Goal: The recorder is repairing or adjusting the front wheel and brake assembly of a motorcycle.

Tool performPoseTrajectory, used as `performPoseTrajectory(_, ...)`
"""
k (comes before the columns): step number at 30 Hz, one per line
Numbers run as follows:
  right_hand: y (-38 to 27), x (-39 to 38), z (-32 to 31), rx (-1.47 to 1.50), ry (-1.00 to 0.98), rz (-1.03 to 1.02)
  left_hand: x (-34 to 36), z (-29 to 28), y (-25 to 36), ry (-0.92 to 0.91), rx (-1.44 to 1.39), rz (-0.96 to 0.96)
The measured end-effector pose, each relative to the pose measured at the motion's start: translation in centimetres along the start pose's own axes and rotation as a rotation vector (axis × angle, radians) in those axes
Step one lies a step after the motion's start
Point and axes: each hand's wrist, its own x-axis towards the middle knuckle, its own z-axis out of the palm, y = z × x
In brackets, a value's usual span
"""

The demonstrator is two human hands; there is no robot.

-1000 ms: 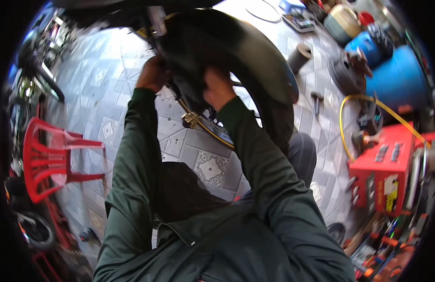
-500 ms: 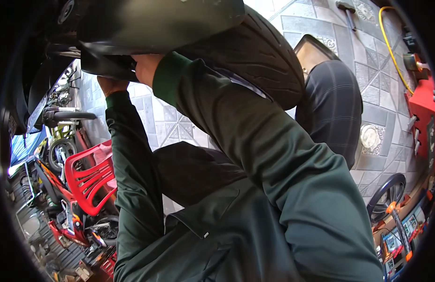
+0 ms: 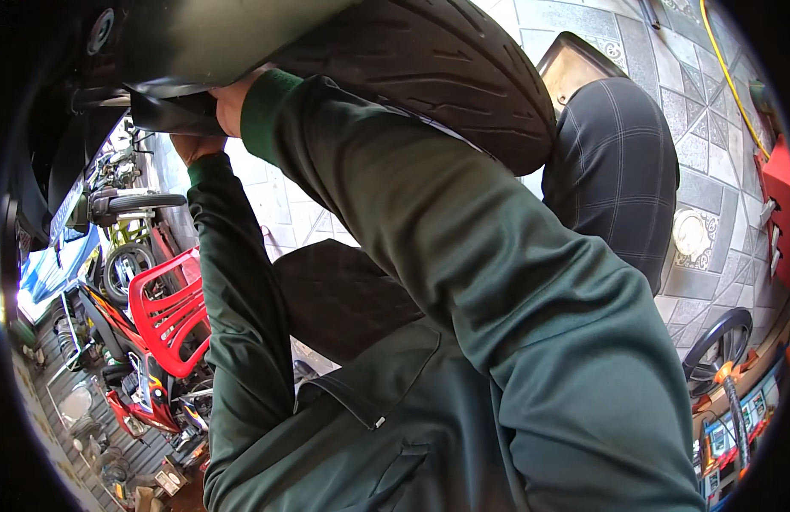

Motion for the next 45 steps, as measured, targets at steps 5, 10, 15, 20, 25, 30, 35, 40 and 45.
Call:
performPoseTrajectory(5,-4.6,-1.8,-1.1,0.092,0.103,0.172,-0.5,-0.8,1.2,0.011,0.083,0.002)
performPoseTrajectory(10,-9.0,-3.7,-2.9,0.181,0.219,0.365,-0.3,-0.2,0.6,0.015,0.104,-0.01)
performPoseTrajectory(15,-10.7,-3.6,-5.0,0.143,0.11,0.42,0.2,0.7,0.5,0.14,0.086,0.046)
performPoseTrajectory(20,-9.9,-4.6,-5.2,0.145,0.125,0.376,0.5,1.2,-0.7,0.236,0.285,0.137)
performPoseTrajectory(25,-9.2,-4.5,-4.9,0.311,0.161,0.314,0.3,0.8,0.5,0.335,0.339,0.18)
performPoseTrajectory(30,-9.0,-4.8,-5.6,0.184,0.096,0.217,0.0,0.6,0.8,0.126,0.117,0.007)
performPoseTrajectory(35,-11.4,-4.1,-5.7,0.389,0.089,0.523,0.0,-0.2,0.8,0.289,0.178,0.133)
performPoseTrajectory(40,-6.0,-4.1,-4.6,-0.041,0.125,0.031,0.4,-0.9,0.7,0.162,0.105,0.11)
performPoseTrajectory(45,-5.7,-2.4,-6.4,-0.814,-0.455,-0.2,0.6,-0.6,0.2,0.094,0.059,0.077)
